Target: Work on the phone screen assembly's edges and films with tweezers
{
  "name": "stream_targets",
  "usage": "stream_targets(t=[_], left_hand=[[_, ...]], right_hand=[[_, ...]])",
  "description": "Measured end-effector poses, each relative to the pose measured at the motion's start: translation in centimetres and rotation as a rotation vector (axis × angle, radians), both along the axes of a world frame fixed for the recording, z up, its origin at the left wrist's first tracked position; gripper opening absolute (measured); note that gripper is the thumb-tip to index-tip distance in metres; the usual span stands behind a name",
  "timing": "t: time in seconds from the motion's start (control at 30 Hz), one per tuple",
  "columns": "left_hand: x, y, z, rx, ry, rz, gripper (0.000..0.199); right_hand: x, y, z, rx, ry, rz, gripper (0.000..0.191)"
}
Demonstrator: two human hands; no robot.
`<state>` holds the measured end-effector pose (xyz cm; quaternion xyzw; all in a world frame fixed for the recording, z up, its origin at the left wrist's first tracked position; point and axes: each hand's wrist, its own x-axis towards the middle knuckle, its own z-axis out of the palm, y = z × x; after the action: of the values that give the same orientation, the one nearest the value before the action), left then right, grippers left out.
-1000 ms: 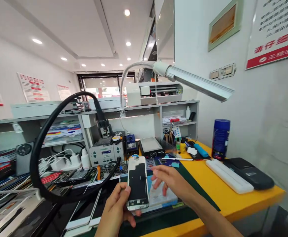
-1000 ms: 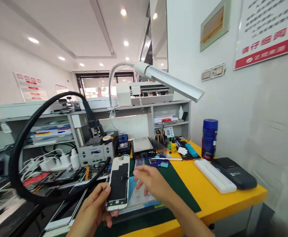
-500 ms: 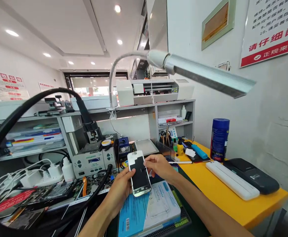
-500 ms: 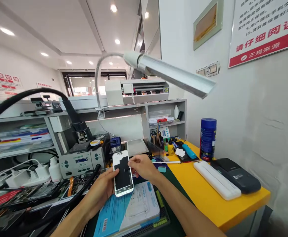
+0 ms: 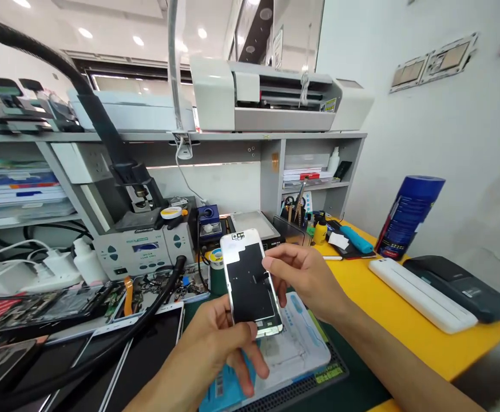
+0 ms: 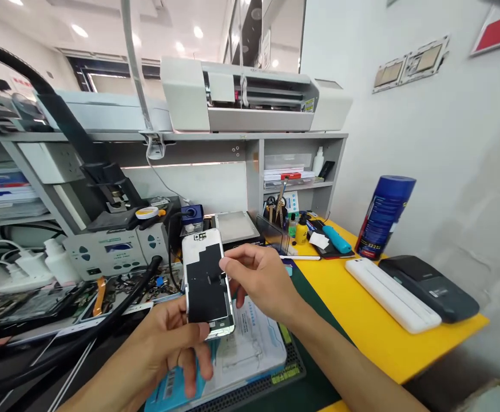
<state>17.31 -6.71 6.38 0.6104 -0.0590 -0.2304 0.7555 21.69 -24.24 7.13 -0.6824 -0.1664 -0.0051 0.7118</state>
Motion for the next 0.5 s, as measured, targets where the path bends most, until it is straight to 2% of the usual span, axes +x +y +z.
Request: stream_targets(t=[0.13, 0.2, 0.3, 0.4, 0.5], left_hand=[[-0.4, -0.3, -0.2, 0.057, -0.009, 0.01, 0.016], [-0.3, -0.1, -0.5, 0.083, -0.025, 0.034, 0.018], [0.2, 0.4, -1.1, 0.111, -0.112, 0.12, 0.021], [0.5, 0.5, -1.5, 0.124, -0.168, 0.191, 0.023], [0.5, 0.2, -1.9, 0.1, -0.172, 0.204, 0.023]], right_hand=[[-0.8, -0.3, 0.3, 0.009, -0.03, 0.018, 0.025], [-1.3, -0.4, 0.6, -0.008, -0.044, 0.094, 0.021], [-2.4, -0.2, 0.7, -0.15, -0.046, 0.215, 0.017], [-3.2, 0.5, 0.0, -0.266, -0.038, 0.158, 0.011], [-3.5, 1.2, -0.8, -0.239, -0.009, 0.105, 0.009]])
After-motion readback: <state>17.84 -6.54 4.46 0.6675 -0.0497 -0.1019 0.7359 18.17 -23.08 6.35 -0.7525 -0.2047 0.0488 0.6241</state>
